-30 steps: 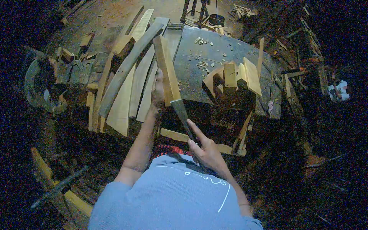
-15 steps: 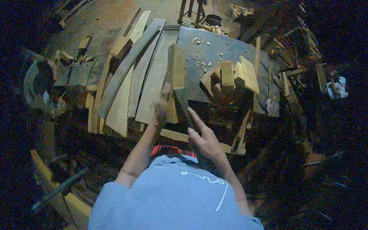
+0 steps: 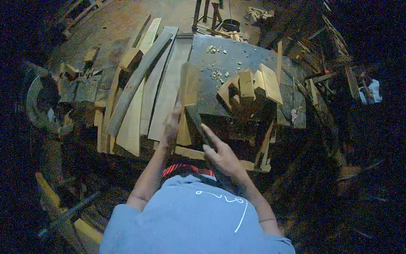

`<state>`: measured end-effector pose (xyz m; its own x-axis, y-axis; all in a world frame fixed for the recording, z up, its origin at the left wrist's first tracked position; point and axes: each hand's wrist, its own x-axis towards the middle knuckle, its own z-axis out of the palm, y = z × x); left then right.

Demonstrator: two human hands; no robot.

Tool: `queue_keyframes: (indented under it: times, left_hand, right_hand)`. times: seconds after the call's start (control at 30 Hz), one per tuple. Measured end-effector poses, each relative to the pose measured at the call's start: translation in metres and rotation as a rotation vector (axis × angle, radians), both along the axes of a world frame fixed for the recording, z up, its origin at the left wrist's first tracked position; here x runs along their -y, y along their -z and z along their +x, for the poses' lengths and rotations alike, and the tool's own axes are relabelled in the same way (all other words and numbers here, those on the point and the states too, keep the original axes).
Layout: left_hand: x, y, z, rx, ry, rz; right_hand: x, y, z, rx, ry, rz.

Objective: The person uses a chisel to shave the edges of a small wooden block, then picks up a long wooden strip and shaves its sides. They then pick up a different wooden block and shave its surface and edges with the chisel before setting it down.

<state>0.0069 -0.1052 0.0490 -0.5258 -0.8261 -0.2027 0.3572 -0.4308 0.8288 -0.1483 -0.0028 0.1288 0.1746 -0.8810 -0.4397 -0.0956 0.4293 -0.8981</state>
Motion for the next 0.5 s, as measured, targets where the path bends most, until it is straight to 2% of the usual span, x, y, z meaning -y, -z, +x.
queue_keyframes:
  times: [0.1,0.13,0.17,0.2,0.27,0.33,0.4,0.47,0.5]
  left_hand:
    - [-0.001,-0.005,0.003,0.055,0.056,0.136]
    - [-0.009,0.002,0.0,0.125,0.056,0.031]
    - [-0.017,0.006,-0.002,0.193,0.059,-0.075]
    - [-0.024,0.003,-0.002,0.191,0.072,-0.077]
    - [-0.036,-0.006,0.002,0.166,0.266,0.067]
    - [-0.038,0.0,0.005,0.09,0.256,0.052]
    - [-0.028,0.002,0.01,-0.023,0.047,0.233]
    - [-0.008,0.004,0.01,-0.05,-0.041,0.205]
    - [0.005,0.004,0.008,-0.084,-0.112,0.174]
  right_hand:
    - [0.009,0.003,-0.001,-0.038,0.078,-0.001]
    - [0.019,0.001,-0.005,-0.023,0.14,0.027]
    - [0.031,0.005,-0.014,-0.059,0.177,-0.061]
    - [0.042,0.008,-0.025,-0.096,0.213,-0.149]
    - [0.058,-0.005,-0.04,0.056,0.369,0.065]
    - [0.057,-0.001,-0.048,0.041,0.353,0.032]
    - [0.053,0.008,-0.046,0.036,0.31,0.007]
    - [0.033,0.019,-0.038,-0.113,0.163,-0.09]
    - [0.023,0.029,-0.035,-0.095,0.126,-0.145]
